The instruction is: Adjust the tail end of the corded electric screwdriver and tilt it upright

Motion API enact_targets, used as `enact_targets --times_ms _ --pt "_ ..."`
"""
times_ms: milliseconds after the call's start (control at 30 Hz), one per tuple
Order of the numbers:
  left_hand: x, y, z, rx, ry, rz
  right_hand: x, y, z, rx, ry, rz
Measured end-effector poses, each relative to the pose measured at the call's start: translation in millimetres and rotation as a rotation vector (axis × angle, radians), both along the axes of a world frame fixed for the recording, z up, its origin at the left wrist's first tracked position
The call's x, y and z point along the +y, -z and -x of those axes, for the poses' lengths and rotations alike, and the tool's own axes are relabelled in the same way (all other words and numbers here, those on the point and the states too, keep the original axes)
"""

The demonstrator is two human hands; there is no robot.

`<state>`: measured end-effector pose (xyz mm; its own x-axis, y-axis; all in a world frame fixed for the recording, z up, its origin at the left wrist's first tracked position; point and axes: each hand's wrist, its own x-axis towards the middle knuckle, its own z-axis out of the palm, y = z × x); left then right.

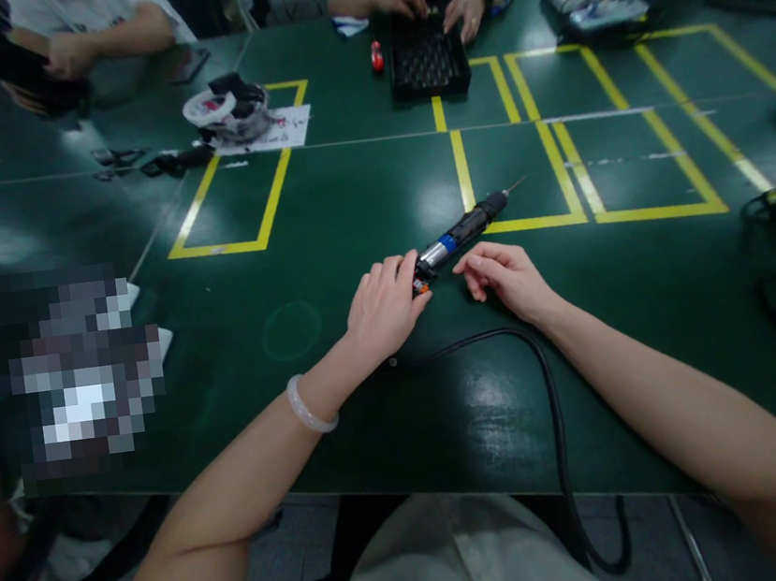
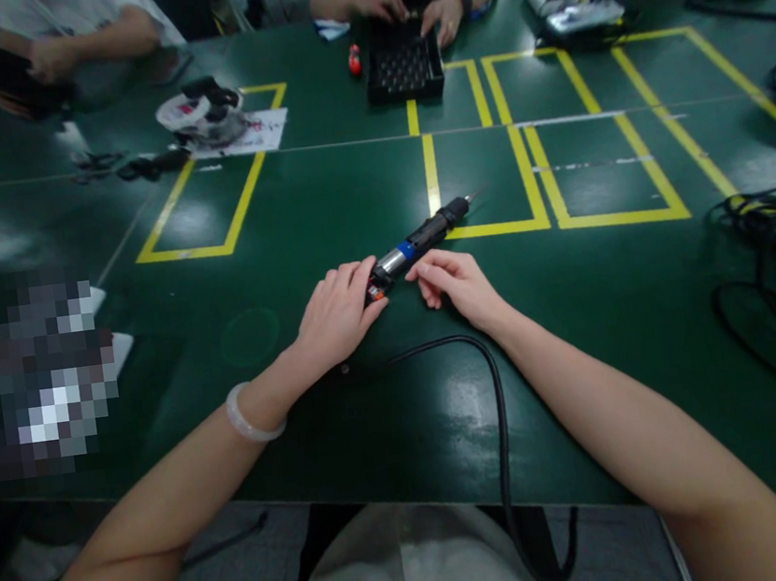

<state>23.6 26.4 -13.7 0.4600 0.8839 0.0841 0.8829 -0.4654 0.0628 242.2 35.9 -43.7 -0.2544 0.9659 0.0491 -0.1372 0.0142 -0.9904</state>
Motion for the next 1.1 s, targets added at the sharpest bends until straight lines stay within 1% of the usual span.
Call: enact_targets --times_ms 100,200,267,367,533,633,733,833,900,1033,1100 --pt "10 -4.2 14 0.026 -0.03 0.004 0 -2.1 1 -0.013 -0.007 0.01" --pt "23 -6.7 38 0.047 -0.104 0.011 -1 -5.0 1 -0.038 -0.011 0.013" --pt "33 -5.7 60 0.056 -0.19 0.018 -2 -6.5 2 -0.057 -0.013 0.01" --pt "47 -1.0 97 0.071 -0.357 0.018 -2 -7.4 2 -0.086 -0.019 0.006" --pt "66 4.9 160 0.062 -0.624 -0.042 -3 -7.1 4 -0.124 -0.036 -0.019" --pt "76 4.4 190 0.076 -0.74 -0.057 -3 -7.1 4 -0.132 -0.041 -0.022" --pt "85 3.5 214 0.084 -0.849 -0.066 -4 -7.1 4 -0.136 -0.045 -0.017" --pt "95 3.7 230 0.094 -0.924 -0.06 -4 -6.6 4 -0.147 -0.049 -0.022" --pt "99 4.1 236 0.107 -0.944 -0.046 -4 -6.2 4 -0.156 -0.051 -0.027" --pt "98 4.9 236 0.153 -0.943 -0.042 -4 -6.0 4 -0.167 -0.061 -0.035" --pt "95 5.3 236 0.162 -0.92 -0.063 -4 -6.3 4 -0.171 -0.062 -0.034"
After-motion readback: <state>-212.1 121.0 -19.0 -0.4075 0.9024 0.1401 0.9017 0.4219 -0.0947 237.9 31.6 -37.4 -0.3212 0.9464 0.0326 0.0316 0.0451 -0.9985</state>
